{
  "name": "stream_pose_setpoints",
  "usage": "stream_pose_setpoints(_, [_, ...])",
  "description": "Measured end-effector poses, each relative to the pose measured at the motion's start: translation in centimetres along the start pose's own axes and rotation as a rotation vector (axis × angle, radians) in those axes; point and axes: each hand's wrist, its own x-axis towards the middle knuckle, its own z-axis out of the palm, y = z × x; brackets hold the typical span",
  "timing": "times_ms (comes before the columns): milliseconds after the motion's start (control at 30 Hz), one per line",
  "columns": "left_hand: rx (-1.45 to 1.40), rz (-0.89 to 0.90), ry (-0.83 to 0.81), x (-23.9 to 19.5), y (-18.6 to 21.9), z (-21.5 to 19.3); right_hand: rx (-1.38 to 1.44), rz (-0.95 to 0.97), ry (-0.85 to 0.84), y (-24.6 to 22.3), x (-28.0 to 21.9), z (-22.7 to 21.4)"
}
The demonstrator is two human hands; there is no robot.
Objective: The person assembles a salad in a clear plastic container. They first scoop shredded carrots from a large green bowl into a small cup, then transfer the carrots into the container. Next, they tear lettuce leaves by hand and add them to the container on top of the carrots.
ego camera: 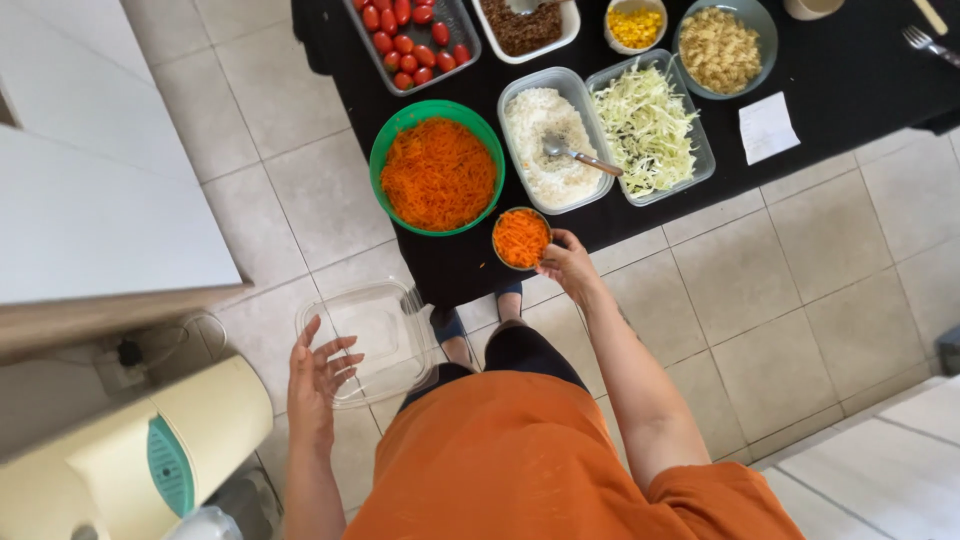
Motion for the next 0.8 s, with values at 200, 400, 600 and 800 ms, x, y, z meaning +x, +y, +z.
stream_pose_setpoints(200, [0.086,-0.033,-0.141,1.8,1.2,2.9,0.252,-0.007,-0.132,1.8,-3.3,-3.3])
stream_pose_setpoints(400, [0.163,-0.070,-0.304,1.8,3.4,12.1,0.505,-0.099,-0.162,0.7,-6.7,-10.1])
stream_pose_setpoints(600, [0.177,-0.041,-0.586,2.5,1.8,26.9,0.595,-0.267,0.013,-5.7,-12.1,-21.6])
stream_pose_setpoints(800, [0.165,-0.008,-0.809,3.7,-3.4,44.3,0.523,-0.534,0.208,-12.4,-16.4,-34.3])
